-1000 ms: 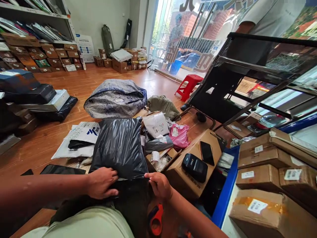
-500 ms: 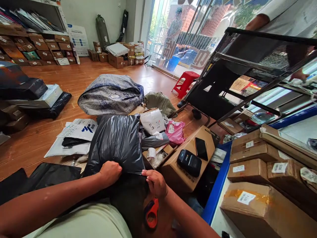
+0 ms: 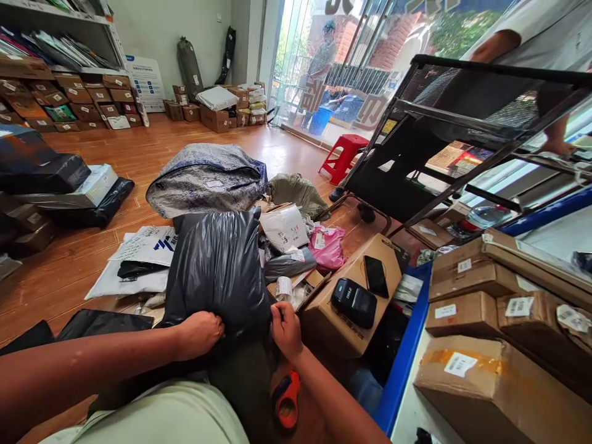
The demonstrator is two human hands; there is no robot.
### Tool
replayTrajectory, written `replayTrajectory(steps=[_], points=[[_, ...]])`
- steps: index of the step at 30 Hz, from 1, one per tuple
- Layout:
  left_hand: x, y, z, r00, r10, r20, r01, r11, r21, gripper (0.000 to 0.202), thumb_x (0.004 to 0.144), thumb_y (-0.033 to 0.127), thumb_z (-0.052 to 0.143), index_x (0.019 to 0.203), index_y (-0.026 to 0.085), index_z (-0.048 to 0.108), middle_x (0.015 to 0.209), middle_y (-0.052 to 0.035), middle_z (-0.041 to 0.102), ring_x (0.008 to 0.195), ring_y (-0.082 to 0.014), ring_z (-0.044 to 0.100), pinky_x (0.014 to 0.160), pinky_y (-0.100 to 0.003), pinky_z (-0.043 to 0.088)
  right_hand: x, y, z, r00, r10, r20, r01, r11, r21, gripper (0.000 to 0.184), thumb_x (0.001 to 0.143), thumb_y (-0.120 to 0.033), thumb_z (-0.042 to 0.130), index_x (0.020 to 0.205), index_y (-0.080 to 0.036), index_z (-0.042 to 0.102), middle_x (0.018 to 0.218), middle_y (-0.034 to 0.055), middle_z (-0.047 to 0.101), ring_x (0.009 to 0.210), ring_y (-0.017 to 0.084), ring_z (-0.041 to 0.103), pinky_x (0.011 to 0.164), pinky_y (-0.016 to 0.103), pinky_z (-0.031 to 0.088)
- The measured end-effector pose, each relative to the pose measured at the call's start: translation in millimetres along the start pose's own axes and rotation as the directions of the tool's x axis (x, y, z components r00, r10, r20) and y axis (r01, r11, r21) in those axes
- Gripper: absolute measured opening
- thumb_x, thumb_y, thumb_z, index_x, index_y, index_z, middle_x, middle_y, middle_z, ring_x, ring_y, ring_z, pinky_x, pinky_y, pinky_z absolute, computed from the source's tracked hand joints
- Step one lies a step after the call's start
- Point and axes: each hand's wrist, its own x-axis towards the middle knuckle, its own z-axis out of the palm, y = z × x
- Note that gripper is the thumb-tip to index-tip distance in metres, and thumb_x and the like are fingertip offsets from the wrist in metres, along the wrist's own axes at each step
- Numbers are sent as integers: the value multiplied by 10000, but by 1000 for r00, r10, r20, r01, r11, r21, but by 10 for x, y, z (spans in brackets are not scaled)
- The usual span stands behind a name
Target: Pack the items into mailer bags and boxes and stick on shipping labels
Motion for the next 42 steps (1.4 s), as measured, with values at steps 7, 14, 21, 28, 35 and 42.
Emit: replayTrajectory(steps=[7, 14, 21, 28, 35, 42], points=[[-102, -23, -262, 999, -11, -50, 9, 999, -42, 327, 824, 305, 489, 687, 100, 704, 650, -174, 694, 640, -275, 691, 606, -355, 539, 369, -59, 313, 998, 33, 60, -26, 994, -108, 175, 931, -333, 495, 869, -223, 615, 725, 12, 664, 636, 173, 634, 603, 275, 511], [-34, 100, -343, 983, -160, 87, 168, 981, -95, 353, 720, 382, 605, 745, 54, 734, 722, -228, 713, 719, -366, 709, 627, -424, 567, 280, -313, 191, 989, -93, -113, 71, 980, -188, 139, 849, -263, 559, 967, -207, 610, 878, 85, 625, 812, 231, 600, 771, 415, 518], [-147, 4, -355, 992, -123, 36, 127, 979, -159, 246, 667, 233, 561, 802, 92, 710, 742, -193, 720, 710, -335, 709, 635, -401, 571, 291, -683, -42, 678, -523, 517, 641, 765, -66, 318, 805, -121, 553, 1101, -207, 626, 1057, 67, 673, 1103, 252, 565, 997, 457, 438], [-197, -75, -373, 995, -104, 1, 102, 967, -235, 197, 645, 227, 557, 758, 127, 684, 710, -168, 716, 677, -316, 704, 614, -386, 564, 536, -762, -35, 617, -473, 629, 557, 827, 76, 127, 864, -132, 503, 877, -218, 596, 902, 39, 671, 1018, 204, 587, 970, 398, 481], [-222, -177, -356, 988, -142, -62, 119, 953, -280, 189, 629, 211, 557, 779, 143, 650, 709, -143, 714, 661, -309, 700, 568, -367, 546, 428, -668, 210, 874, -197, 445, 231, 973, -22, 84, 809, -147, 550, 874, -200, 560, 845, 63, 620, 849, 212, 609, 778, 370, 541], [-270, -272, -298, 992, -85, -90, 53, 949, -311, 181, 623, 221, 565, 788, 165, 616, 718, -114, 711, 645, -291, 687, 580, -356, 535, 443, -955, 274, 695, -498, 519, 533, 841, 94, 400, 721, -190, 589, 1120, -217, 579, 1202, 94, 606, 1240, 291, 477, 1089, 540, 322]])
